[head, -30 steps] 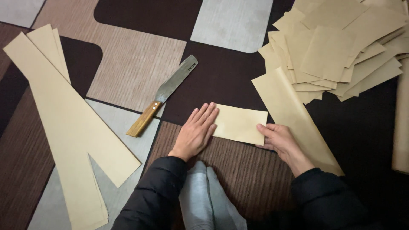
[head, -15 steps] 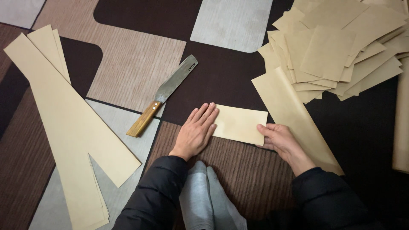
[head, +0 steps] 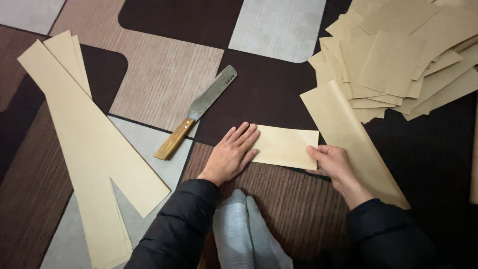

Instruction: Folding and cutting long strips of paper into smaller rectangular sheets using a knife

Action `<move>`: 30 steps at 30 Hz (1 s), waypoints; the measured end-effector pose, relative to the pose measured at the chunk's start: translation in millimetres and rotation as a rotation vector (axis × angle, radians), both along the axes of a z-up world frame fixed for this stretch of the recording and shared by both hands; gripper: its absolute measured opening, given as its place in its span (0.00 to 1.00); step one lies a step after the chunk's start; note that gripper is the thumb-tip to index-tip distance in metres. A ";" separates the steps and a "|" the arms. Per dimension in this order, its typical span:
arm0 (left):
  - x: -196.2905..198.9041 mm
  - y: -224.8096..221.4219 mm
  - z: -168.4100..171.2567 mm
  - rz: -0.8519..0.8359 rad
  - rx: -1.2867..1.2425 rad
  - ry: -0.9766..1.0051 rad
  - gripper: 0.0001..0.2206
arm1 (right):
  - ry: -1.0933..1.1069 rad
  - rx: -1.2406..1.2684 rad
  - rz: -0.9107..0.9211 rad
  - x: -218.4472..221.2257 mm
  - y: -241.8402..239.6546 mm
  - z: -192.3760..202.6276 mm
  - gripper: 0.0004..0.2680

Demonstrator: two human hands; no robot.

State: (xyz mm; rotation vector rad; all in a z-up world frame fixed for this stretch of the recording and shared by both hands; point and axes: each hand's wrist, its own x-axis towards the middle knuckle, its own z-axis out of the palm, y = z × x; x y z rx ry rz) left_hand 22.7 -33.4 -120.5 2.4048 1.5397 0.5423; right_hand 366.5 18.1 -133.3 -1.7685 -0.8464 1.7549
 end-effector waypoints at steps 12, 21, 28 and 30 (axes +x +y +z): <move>-0.5 28.0 -6.8 0.234 -0.028 -0.261 0.25 | -0.046 0.050 0.017 0.1 10.9 20.6 0.16; 6.0 33.5 -13.3 0.184 0.391 -0.024 0.20 | -0.006 0.041 0.032 7.5 13.4 3.9 0.16; -12.6 31.9 -21.1 0.036 0.332 0.065 0.29 | 0.012 0.029 0.028 11.2 14.4 -7.7 0.18; -18.0 32.3 -18.2 -0.006 0.299 0.099 0.32 | 0.012 0.035 0.035 11.3 14.3 -8.8 0.18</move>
